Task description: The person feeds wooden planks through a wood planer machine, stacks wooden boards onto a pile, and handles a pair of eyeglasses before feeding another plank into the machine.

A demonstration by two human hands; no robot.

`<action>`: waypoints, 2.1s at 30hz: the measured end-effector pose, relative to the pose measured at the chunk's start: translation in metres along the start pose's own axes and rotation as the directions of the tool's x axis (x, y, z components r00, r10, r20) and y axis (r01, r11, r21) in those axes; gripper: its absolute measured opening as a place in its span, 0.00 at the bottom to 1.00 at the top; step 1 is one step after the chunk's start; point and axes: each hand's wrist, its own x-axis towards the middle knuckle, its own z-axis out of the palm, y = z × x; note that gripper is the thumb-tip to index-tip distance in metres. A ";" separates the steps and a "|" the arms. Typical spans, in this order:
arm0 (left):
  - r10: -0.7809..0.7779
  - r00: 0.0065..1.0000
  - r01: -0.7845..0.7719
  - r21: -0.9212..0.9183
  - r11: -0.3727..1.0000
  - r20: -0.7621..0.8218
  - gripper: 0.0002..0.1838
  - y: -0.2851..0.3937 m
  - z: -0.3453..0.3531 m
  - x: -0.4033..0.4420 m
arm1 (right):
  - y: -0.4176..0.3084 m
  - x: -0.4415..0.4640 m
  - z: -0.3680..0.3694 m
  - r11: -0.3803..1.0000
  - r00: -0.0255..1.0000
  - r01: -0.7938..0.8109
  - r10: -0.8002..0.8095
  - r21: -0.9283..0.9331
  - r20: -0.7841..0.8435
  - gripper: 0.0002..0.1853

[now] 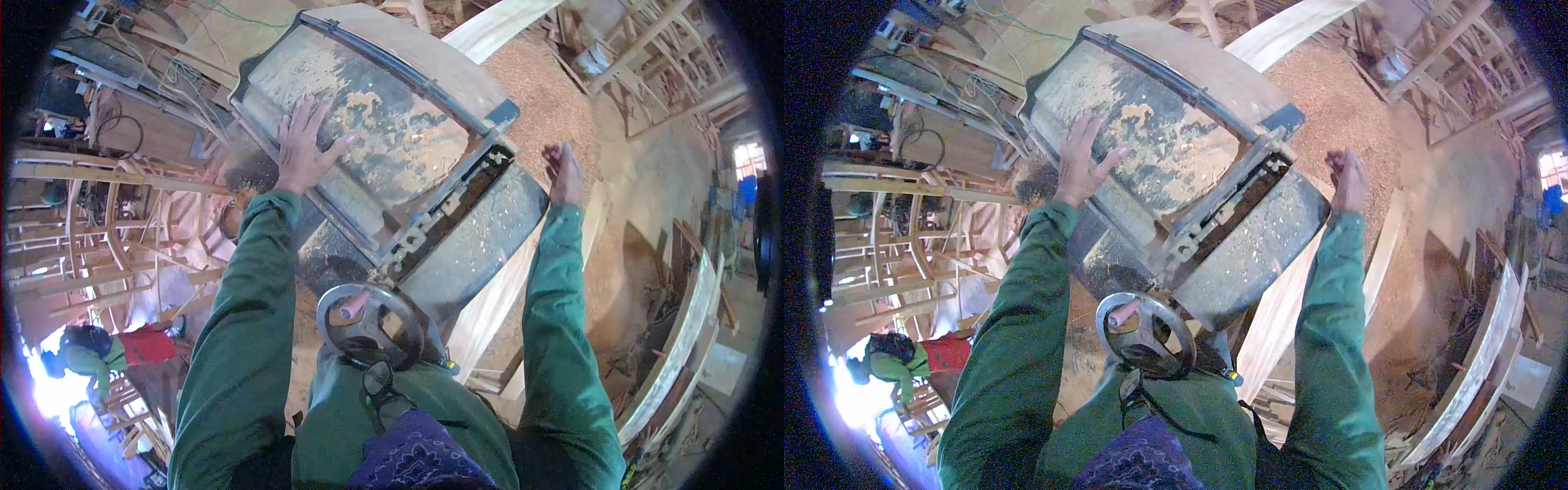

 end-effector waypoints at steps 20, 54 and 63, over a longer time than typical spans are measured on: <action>-0.091 0.993 0.093 -0.017 0.996 0.074 0.49 0.009 -0.004 0.016 | 0.015 0.193 0.129 0.989 0.951 -0.062 0.100 -0.138 0.292 0.28; -0.137 0.981 0.139 -0.003 0.990 0.137 0.52 0.007 -0.001 0.020 | 0.048 0.281 0.209 0.966 0.907 -0.254 0.252 -0.038 0.338 0.17; -0.135 0.981 0.138 -0.013 0.990 0.140 0.50 0.005 0.004 0.019 | 0.057 0.361 0.226 0.929 0.829 -0.370 0.326 0.009 0.454 0.22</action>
